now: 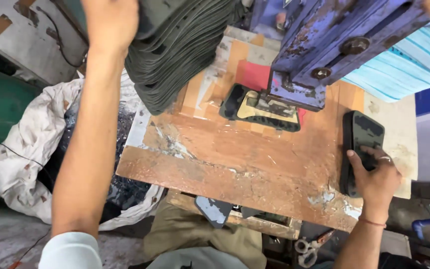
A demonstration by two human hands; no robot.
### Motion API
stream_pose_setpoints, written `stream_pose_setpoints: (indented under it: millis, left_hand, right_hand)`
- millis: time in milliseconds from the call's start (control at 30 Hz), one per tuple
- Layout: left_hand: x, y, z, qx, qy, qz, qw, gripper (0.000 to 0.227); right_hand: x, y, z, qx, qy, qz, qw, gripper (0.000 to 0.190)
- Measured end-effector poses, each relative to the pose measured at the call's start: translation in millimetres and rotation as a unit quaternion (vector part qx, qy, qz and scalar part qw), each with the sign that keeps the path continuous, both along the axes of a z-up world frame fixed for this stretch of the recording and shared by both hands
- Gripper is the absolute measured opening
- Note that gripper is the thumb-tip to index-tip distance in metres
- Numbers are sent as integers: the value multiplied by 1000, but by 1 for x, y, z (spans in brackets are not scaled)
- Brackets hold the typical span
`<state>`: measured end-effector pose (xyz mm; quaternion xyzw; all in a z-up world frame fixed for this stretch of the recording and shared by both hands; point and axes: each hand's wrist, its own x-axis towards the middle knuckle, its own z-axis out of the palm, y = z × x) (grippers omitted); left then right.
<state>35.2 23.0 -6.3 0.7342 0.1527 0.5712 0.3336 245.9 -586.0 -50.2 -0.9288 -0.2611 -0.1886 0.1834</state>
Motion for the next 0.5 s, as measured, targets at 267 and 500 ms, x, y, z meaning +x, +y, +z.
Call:
stream_pose_setpoints:
  millis: [267, 500]
  left_hand:
    - [-79, -133, 33, 79, -6, 78, 994, 33]
    - [-72, -195, -58, -42, 235, -138, 961, 50]
  right_hand:
    - [-61, 26, 11, 16, -206, 26, 978, 16]
    - [-155, 111, -14, 27, 69, 254, 964, 31]
